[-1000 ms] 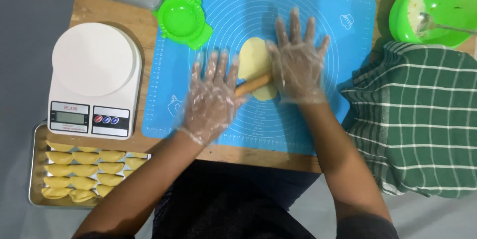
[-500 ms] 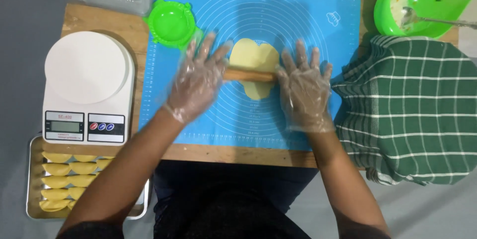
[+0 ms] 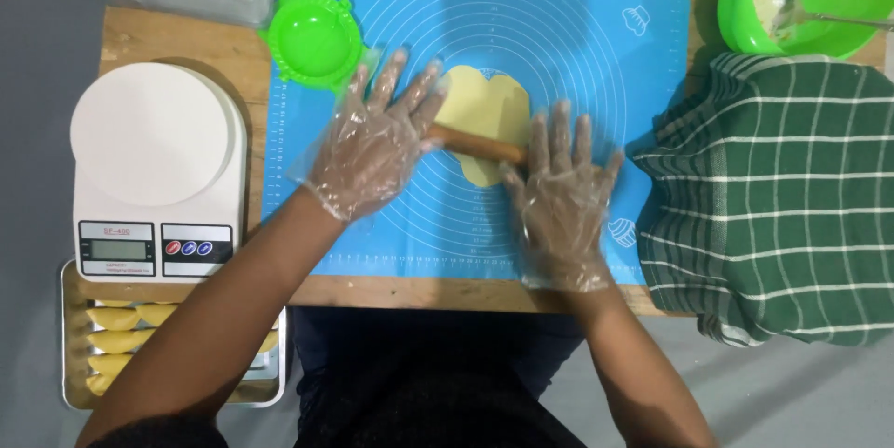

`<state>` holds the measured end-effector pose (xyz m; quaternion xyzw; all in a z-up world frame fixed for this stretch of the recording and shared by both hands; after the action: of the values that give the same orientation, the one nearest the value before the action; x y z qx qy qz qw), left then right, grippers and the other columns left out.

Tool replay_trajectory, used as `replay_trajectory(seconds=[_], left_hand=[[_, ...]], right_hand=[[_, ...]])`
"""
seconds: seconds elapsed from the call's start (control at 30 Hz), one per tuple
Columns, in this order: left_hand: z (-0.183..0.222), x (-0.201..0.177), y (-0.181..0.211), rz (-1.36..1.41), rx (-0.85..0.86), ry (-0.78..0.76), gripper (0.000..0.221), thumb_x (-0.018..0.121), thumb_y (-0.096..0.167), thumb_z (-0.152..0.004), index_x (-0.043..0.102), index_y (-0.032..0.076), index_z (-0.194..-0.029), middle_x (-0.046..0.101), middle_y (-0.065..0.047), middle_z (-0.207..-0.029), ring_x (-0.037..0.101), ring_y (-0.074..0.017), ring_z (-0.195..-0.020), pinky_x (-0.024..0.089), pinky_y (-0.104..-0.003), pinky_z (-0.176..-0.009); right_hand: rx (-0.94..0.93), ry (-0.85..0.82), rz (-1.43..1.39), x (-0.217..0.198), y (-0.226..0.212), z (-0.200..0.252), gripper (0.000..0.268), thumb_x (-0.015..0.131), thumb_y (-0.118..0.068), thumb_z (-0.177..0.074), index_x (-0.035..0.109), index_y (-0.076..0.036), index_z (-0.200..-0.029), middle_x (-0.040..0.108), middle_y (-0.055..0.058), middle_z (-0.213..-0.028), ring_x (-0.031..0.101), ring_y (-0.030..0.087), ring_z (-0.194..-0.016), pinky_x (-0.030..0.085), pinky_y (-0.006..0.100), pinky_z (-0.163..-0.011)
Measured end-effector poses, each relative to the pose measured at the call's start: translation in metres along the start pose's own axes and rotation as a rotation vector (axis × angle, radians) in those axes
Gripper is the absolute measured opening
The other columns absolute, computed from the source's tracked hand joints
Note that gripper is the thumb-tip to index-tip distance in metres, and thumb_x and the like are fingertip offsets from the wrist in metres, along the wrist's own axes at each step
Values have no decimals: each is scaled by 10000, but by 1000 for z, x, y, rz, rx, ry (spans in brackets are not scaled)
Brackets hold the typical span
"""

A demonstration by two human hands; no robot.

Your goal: Rolling out dough with a rolling pin, adding filling, and using a plastic mold to shape and seal individual pastries.

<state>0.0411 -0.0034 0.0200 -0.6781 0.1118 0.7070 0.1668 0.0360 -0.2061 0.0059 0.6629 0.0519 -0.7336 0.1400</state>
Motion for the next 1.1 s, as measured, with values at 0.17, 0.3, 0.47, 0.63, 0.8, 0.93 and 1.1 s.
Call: replay_trajectory(seconds=[0.17, 0.3, 0.47, 0.63, 0.8, 0.93, 1.1], left_hand=[[21, 6, 4, -17, 13, 5, 537, 461, 402, -1060, 497, 153, -1534, 400, -63, -1649, 328, -379, -1515, 281, -598, -1201], [27, 29, 4, -24, -12, -5, 475, 522, 412, -1036, 600, 183, -1446, 457, -25, -1617, 359, -341, -1510, 313, -554, -1205], [9, 12, 3, -37, 32, 57, 414, 593, 340, -992, 663, 150, -1353, 494, -33, -1596, 365, -336, -1512, 348, -514, -1201], [-39, 24, -11, 161, 167, 115, 410, 477, 13, -946, 619, 60, -1327, 341, -160, -1656, 191, -433, -1546, 123, -567, -1257], [-60, 46, -14, 201, 38, 163, 664, 241, 510, -1113, 285, 95, -1628, 233, -116, -1693, 126, -391, -1548, 132, -538, -1238], [-49, 58, -13, 233, 41, 108, 668, 217, 523, -1122, 118, 137, -1658, 106, -82, -1720, 33, -371, -1556, 76, -538, -1266], [-27, 79, -13, 130, 42, 167, 536, 414, 543, -1087, 642, 176, -1406, 532, -31, -1567, 420, -320, -1470, 377, -521, -1163]], right_hand=[[-24, 45, -27, 8, -6, 27, 786, 467, -588, -999, 336, -129, -1623, 240, 134, -1707, 230, 405, -1542, 183, 777, -1136], [-66, 29, -44, -3, -13, 45, 725, 461, -532, -1016, 345, -133, -1610, 293, 132, -1689, 263, 397, -1529, 288, 746, -1114], [1, -79, -70, -16, 1, 30, 602, 282, -484, -1075, 367, -209, -1604, 290, 58, -1692, 275, 348, -1530, 258, 701, -1150], [64, 71, -262, -14, 24, -28, 632, 121, -499, -1070, 260, -236, -1628, 192, 80, -1697, 190, 409, -1537, 133, 699, -1174], [163, -78, -188, -11, 22, -42, 671, 144, -483, -1065, 238, -134, -1631, 134, 55, -1711, 146, 366, -1545, 156, 677, -1173], [142, -125, -77, -4, 13, -19, 721, 89, -558, -1062, 98, -127, -1640, 43, 66, -1709, 134, 377, -1545, 163, 652, -1195], [63, -30, -80, 3, 3, 12, 734, 338, -589, -1064, 314, -120, -1628, 226, 117, -1704, 251, 365, -1537, 205, 714, -1162]])
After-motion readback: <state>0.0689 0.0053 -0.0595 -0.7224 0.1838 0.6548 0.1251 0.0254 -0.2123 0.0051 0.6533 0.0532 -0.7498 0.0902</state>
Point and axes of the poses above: each hand's wrist, its own z-axis away from the middle knuckle, its own x-axis out of the palm, y = z × x, the point moved 6 cm from there along -z, towards the middle knuckle
